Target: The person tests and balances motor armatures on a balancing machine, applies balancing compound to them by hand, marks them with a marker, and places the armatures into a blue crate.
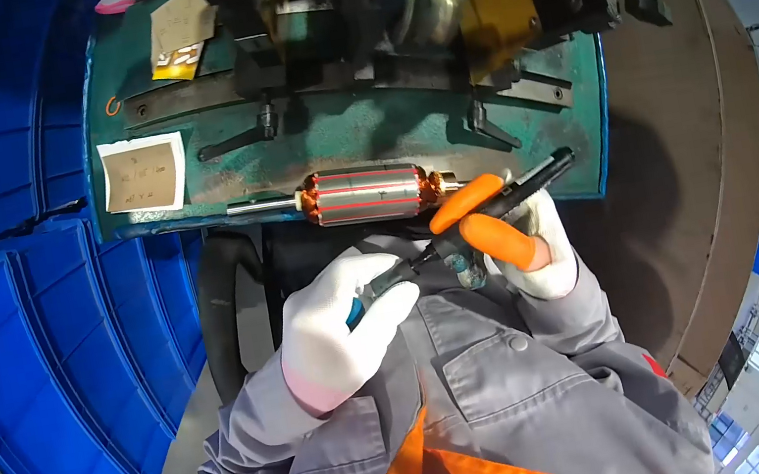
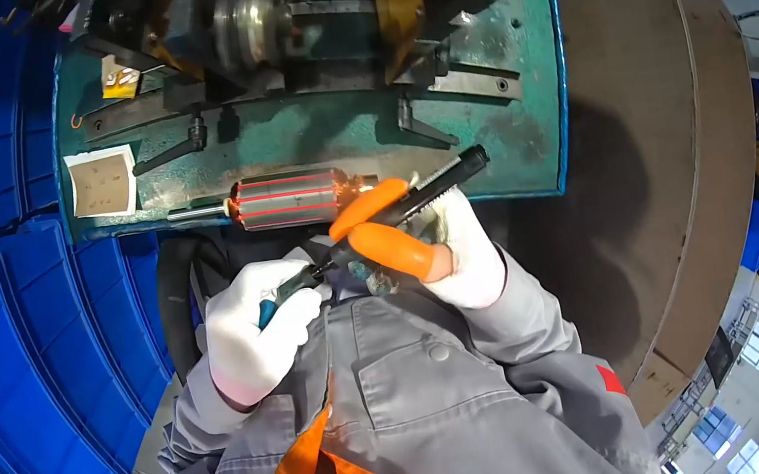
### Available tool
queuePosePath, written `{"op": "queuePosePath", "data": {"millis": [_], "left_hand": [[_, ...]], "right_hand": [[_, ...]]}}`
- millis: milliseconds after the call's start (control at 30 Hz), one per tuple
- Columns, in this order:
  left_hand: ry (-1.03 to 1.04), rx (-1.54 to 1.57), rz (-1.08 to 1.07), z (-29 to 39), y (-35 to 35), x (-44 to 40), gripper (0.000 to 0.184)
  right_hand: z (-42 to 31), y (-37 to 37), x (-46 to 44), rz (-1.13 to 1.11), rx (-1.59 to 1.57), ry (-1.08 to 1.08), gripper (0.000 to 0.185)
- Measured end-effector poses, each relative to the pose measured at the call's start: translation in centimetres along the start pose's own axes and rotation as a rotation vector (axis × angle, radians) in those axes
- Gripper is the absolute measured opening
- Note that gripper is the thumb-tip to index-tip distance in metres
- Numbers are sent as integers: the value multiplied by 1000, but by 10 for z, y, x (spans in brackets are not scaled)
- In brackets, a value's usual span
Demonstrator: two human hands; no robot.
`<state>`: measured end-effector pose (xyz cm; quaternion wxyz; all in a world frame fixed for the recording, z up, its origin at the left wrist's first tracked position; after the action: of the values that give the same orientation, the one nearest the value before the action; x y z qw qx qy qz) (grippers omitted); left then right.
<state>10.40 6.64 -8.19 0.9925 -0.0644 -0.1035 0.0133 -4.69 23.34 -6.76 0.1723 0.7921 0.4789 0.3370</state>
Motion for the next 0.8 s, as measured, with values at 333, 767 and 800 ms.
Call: {"op": "queuePosePath", "data": {"millis": [333,767,800], "left_hand": [[-353,833,-308,15,-5,-26,35],[-405,-891,36,-108,-18,62,46],[-395,-897,43,-114,-19,56,47]], "right_hand": [[-24,-21,4,-125,397,-136,20],[-43,-59,66,631,1256,1,12],[-27,-59,63,269,1407,10,11]]}}
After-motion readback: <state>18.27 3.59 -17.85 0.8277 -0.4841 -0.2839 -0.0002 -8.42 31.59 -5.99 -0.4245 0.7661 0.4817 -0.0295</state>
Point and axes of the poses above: each hand's wrist, its own x-axis away from the middle knuckle, its own y-axis out of the palm, z = x × y, the point moved 1 cm from there along -x, towards the middle knuckle, and after that the axes turned 14 degrees about -z, right-handed, at the moved point
